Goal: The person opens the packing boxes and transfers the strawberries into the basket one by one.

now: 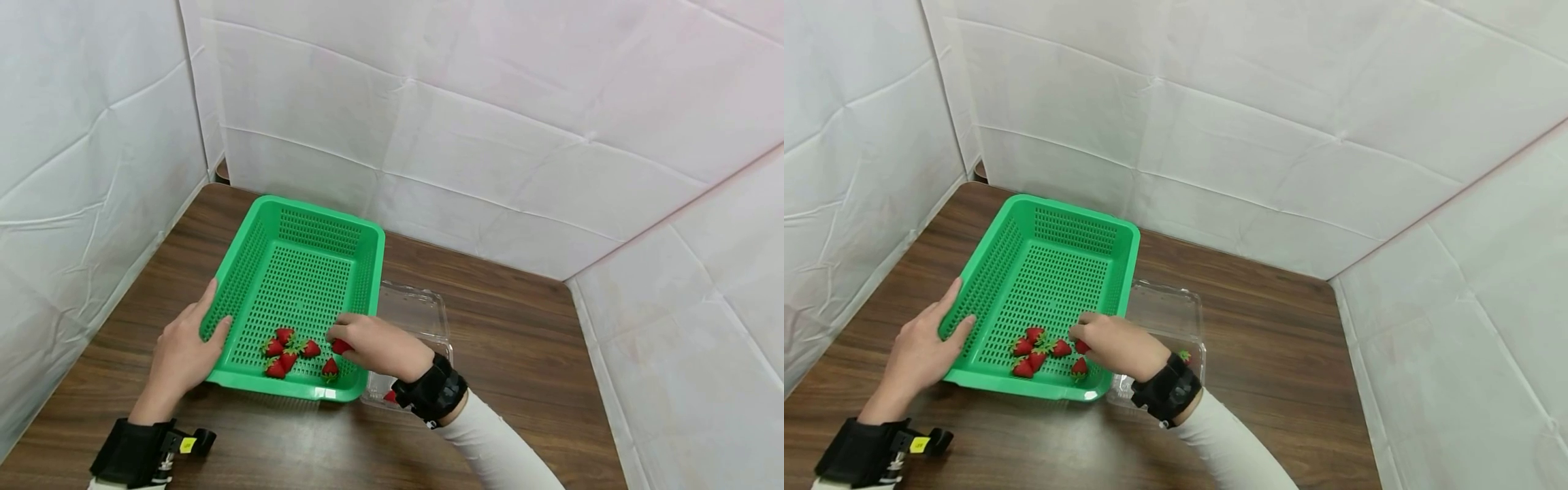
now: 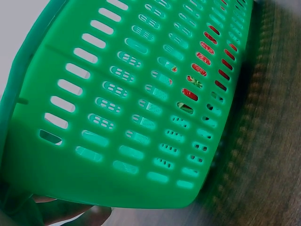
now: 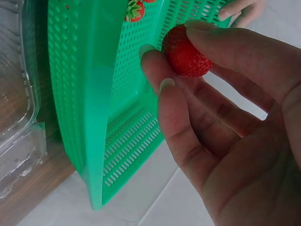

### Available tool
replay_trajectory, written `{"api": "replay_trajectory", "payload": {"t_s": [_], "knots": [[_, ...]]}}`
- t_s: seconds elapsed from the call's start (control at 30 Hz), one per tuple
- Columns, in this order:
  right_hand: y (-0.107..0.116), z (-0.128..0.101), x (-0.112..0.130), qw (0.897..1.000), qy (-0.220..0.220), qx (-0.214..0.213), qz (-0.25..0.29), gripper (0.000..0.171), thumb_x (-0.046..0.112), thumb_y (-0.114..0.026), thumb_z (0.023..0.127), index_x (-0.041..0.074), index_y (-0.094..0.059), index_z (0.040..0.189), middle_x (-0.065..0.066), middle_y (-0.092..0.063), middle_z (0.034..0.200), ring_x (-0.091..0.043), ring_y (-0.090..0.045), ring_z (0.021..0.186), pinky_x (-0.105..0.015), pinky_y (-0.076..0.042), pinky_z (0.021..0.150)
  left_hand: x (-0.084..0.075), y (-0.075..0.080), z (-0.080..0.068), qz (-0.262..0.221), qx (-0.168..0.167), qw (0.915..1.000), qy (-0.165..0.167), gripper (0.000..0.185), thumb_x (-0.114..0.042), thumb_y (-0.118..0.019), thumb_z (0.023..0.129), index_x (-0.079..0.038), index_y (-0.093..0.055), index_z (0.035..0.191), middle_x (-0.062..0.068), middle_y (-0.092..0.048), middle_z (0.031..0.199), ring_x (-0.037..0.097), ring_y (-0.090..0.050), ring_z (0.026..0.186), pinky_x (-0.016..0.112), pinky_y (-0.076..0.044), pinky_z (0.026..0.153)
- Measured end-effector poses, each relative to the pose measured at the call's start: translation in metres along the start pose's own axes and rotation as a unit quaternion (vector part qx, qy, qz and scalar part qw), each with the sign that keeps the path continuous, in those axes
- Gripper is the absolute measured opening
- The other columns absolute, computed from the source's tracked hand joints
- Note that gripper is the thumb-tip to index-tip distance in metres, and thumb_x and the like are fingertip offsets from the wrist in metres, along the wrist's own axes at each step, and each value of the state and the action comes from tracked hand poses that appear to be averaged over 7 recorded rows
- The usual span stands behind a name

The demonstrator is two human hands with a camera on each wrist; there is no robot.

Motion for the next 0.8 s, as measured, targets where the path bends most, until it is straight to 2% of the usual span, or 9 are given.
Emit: {"api": "replay_trajectory", "payload": {"t_s": [0.2, 0.5, 0.8], "knots": [[-0.002, 0.011, 0.004, 1.000, 0.018, -0.002, -0.011, 0.017, 0.007, -0.062, 0.092, 0.012, -0.068, 0.107, 0.000, -0.058, 0.094, -0.007, -0.048, 0.077, -0.013, -0.038, 0.065, 0.000, 0.000, 0.000, 0.000, -0.001, 1.0000, -0.002, 0.065, -0.032, -0.047, 0.102, -0.020, -0.014, 0.157, 0.035, -0.045, 0.138, 0.058, -0.047, 0.114, 0.070, -0.038, 0.083], [-0.006, 0.025, 0.009, 0.999, 0.030, 0.013, -0.018, 0.018, 0.009, -0.061, 0.094, 0.014, -0.072, 0.108, 0.000, -0.063, 0.097, -0.007, -0.057, 0.085, -0.014, -0.044, 0.070, 0.000, 0.001, 0.000, -0.004, -0.003, 1.0000, -0.001, 0.065, -0.032, -0.047, 0.102, -0.021, -0.014, 0.157, 0.034, -0.045, 0.138, 0.058, -0.047, 0.115, 0.071, -0.037, 0.083], [-0.014, 0.037, 0.017, 0.998, 0.039, 0.041, -0.033, 0.020, 0.008, -0.058, 0.095, 0.013, -0.071, 0.109, 0.000, -0.064, 0.098, -0.006, -0.055, 0.080, -0.012, -0.040, 0.064, 0.000, 0.001, 0.000, -0.005, -0.004, 1.0000, -0.005, 0.065, -0.032, -0.047, 0.102, -0.020, -0.015, 0.157, 0.034, -0.045, 0.138, 0.058, -0.047, 0.114, 0.071, -0.037, 0.083]]}}
Point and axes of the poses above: each hand's wrist, its own z-axis towards the middle knuckle, its own y-axis out of the back of the hand, x = y × z, the point moved 8 cm from there along z, towards the middle knuckle
